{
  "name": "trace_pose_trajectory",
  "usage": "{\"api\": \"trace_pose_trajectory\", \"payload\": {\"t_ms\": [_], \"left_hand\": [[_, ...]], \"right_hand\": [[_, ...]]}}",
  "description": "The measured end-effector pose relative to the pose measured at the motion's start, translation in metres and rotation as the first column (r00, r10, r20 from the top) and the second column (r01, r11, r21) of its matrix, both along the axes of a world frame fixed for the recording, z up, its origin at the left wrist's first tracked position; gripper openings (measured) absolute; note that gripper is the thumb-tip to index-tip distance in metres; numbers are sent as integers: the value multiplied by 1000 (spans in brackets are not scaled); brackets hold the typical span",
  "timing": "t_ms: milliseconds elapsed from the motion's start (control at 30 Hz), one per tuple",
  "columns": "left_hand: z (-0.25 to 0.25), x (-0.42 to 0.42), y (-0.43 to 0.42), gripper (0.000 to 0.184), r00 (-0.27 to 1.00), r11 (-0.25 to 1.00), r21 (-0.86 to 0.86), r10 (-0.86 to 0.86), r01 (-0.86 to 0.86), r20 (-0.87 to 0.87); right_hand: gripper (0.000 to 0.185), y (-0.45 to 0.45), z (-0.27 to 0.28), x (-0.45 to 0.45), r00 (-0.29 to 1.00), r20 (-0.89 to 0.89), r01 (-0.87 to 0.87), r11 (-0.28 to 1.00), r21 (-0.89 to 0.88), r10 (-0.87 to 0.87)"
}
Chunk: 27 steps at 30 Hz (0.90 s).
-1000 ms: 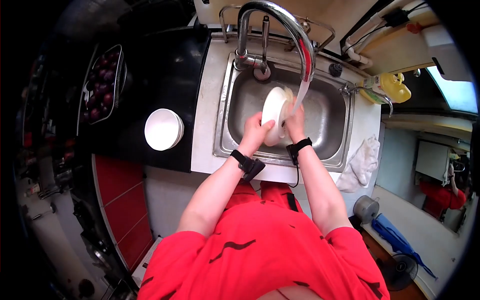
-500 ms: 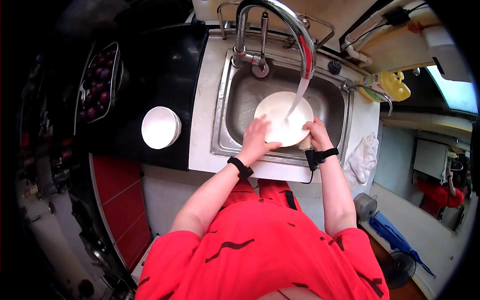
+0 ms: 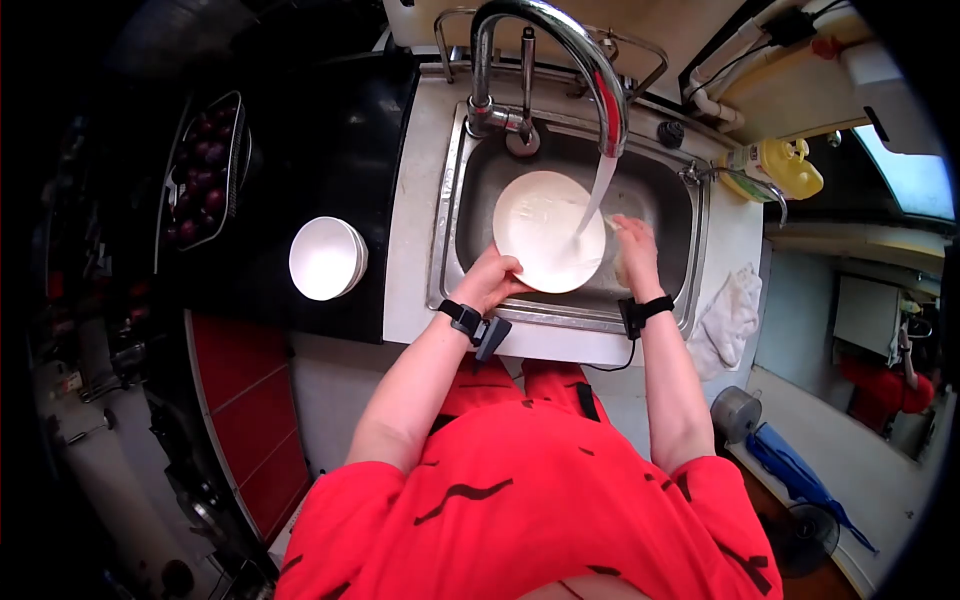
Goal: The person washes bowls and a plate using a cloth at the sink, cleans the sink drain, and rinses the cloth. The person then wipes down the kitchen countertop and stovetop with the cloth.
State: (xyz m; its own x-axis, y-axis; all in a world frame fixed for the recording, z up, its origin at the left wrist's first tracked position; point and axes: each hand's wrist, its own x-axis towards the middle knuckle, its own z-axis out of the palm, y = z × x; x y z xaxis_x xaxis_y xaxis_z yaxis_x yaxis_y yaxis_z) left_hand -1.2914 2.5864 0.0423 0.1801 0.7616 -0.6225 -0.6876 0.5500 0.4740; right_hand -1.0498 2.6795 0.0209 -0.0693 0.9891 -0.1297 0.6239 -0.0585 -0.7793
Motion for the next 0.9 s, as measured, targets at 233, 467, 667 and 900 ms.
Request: {"api": "trace_pose_trajectory", "payload": {"t_ms": [233, 467, 667, 900], "left_hand": [[0, 15, 2, 72, 999, 999, 34, -18, 17, 30], [17, 27, -3, 79, 995, 996, 1, -85, 85, -57], [17, 21, -6, 77, 988, 995, 66, -58, 68, -141], [15, 20, -6, 78, 966, 995, 80, -36, 58, -256]], "right_hand": [[26, -45, 26, -76, 826, -143, -526, 837, 149, 545], [24, -8, 20, -92, 867, 51, -497, 853, 158, 496], [35, 13, -9, -66, 982, -119, -161, 982, -100, 149], [20, -18, 3, -42, 877, 398, -281, 959, -25, 267]]}}
